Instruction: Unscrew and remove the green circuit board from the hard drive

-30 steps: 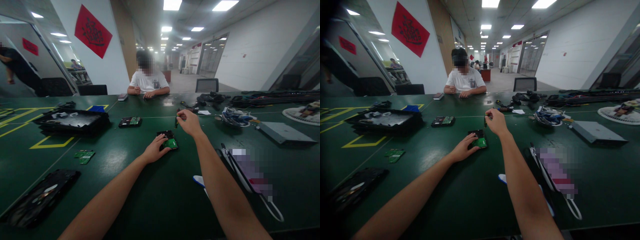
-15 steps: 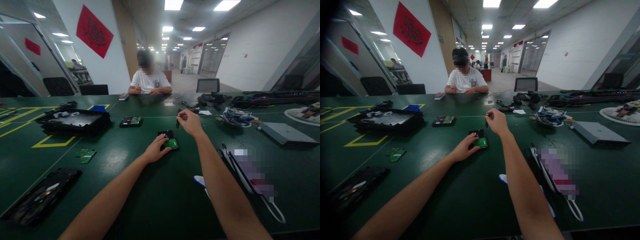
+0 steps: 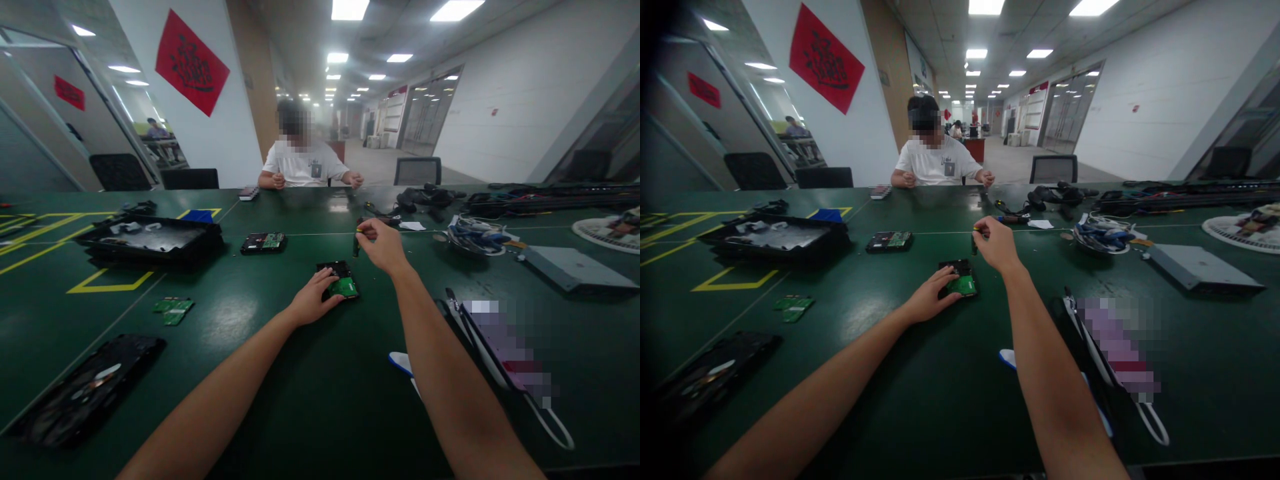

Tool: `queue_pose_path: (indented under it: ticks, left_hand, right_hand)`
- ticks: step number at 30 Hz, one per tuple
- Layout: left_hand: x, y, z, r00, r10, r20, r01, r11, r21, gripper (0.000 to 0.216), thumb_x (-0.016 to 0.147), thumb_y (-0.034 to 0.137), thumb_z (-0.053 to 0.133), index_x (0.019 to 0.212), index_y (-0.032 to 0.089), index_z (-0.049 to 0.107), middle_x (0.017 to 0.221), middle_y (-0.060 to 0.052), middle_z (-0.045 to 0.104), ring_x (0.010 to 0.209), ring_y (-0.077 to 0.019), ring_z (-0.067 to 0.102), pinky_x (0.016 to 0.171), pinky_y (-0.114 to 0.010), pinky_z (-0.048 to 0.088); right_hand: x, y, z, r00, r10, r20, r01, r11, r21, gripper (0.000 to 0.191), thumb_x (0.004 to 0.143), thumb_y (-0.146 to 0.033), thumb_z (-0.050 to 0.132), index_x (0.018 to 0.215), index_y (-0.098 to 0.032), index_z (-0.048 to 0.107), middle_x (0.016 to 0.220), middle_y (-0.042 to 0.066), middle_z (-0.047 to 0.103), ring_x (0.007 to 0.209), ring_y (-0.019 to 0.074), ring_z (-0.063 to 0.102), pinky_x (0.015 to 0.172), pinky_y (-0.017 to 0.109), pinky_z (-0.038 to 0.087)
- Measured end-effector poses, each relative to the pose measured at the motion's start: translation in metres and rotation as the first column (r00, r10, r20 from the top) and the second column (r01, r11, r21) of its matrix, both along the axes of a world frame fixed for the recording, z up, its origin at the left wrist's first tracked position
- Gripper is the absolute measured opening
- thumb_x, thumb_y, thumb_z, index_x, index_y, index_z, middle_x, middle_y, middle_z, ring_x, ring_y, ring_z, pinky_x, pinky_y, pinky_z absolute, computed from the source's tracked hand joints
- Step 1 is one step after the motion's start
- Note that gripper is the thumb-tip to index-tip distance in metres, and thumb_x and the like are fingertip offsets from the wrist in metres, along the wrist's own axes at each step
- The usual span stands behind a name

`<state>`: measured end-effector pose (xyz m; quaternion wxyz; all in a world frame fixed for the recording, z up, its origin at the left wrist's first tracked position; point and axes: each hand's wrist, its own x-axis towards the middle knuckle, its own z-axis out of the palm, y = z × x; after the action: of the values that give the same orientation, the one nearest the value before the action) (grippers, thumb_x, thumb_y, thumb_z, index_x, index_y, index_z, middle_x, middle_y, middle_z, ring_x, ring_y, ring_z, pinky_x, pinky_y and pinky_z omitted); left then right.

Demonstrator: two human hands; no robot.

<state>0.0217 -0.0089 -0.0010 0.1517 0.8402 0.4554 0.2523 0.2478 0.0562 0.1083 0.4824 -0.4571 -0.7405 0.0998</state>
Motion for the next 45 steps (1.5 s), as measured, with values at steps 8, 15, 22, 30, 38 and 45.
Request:
queue_pose_path:
  ticks: [8, 15, 22, 30, 38, 45]
  left_hand:
    - [0.0003, -0.0005, 0.0007, 1.0, -0.009, -0.001, 0.009, 1.0, 0.001, 0.064, 0.094, 0.06, 0.055, 0.144, 0.02, 0.053, 0.162, -0.011, 0.037, 0.153, -0.0287, 0.028, 0.126, -0.047, 0.026]
    - [0.0003, 0.0001, 0.0002, 1.0, -0.005, -0.003, 0.005, 1.0, -0.001, 0.064, 0.093, 0.06, 0.055, 0.144, 0.022, 0.052, 0.162, -0.01, 0.037, 0.153, -0.0278, 0.028, 0.126, -0.048, 0.026]
    - [0.0003, -0.001, 0.0009, 1.0, 0.007, -0.002, -0.007, 1.0, -0.013, 0.064, 0.093, 0.061, 0.056, 0.145, 0.023, 0.052, 0.163, -0.01, 0.037, 0.153, -0.0292, 0.028, 0.125, -0.05, 0.027]
    - [0.0001, 0.0001, -0.0011, 1.0, 0.003, -0.002, -0.003, 1.0, -0.014, 0.066, 0.093, 0.062, 0.055, 0.145, 0.022, 0.052, 0.163, -0.011, 0.037, 0.153, -0.0293, 0.028, 0.125, -0.05, 0.027]
    - [0.0009, 0.0009, -0.0009, 1.0, -0.006, 0.002, 0.006, 1.0, 0.008, 0.064, 0.093, 0.059, 0.057, 0.144, 0.022, 0.053, 0.162, -0.01, 0.038, 0.153, -0.0284, 0.028, 0.126, -0.049, 0.026]
    - [-0.0001, 0.0006, -0.0009, 1.0, -0.005, 0.0, 0.005, 1.0, 0.001, 0.064, 0.093, 0.06, 0.056, 0.144, 0.021, 0.052, 0.163, -0.011, 0.037, 0.153, -0.029, 0.028, 0.126, -0.048, 0.026]
  right_hand:
    - [0.0016, 0.0025, -0.0016, 0.999, 0.006, 0.048, -0.007, 1.0, 0.023, 0.017, 0.086, -0.026, 0.066, 0.1, -0.02, 0.069, 0.098, 0.007, 0.074, 0.086, 0.0207, 0.071, 0.083, 0.038, 0.059]
    - [0.0004, 0.0017, -0.0019, 0.999, -0.01, 0.031, 0.01, 1.0, 0.008, 0.017, 0.085, -0.027, 0.066, 0.101, -0.02, 0.069, 0.096, 0.007, 0.074, 0.085, 0.0212, 0.072, 0.082, 0.04, 0.06]
    - [0.0006, 0.0002, -0.0006, 0.999, -0.003, 0.032, 0.003, 1.0, 0.015, 0.018, 0.084, -0.023, 0.066, 0.101, -0.02, 0.07, 0.101, 0.008, 0.074, 0.088, 0.0214, 0.072, 0.084, 0.04, 0.06]
    - [0.0014, 0.0017, -0.0021, 0.999, 0.006, 0.042, -0.008, 0.999, 0.035, 0.02, 0.085, -0.025, 0.067, 0.103, -0.02, 0.071, 0.1, 0.008, 0.074, 0.087, 0.0215, 0.072, 0.083, 0.04, 0.061]
    - [0.0018, 0.0021, -0.0028, 1.0, -0.005, 0.013, 0.005, 1.0, 0.001, 0.018, 0.083, -0.025, 0.068, 0.101, -0.02, 0.069, 0.097, 0.007, 0.074, 0.086, 0.0218, 0.072, 0.082, 0.04, 0.061]
    - [0.0023, 0.0036, -0.0027, 0.999, 0.007, 0.041, -0.008, 1.0, 0.027, 0.019, 0.085, -0.028, 0.067, 0.103, -0.02, 0.07, 0.099, 0.008, 0.072, 0.086, 0.0212, 0.072, 0.081, 0.039, 0.061]
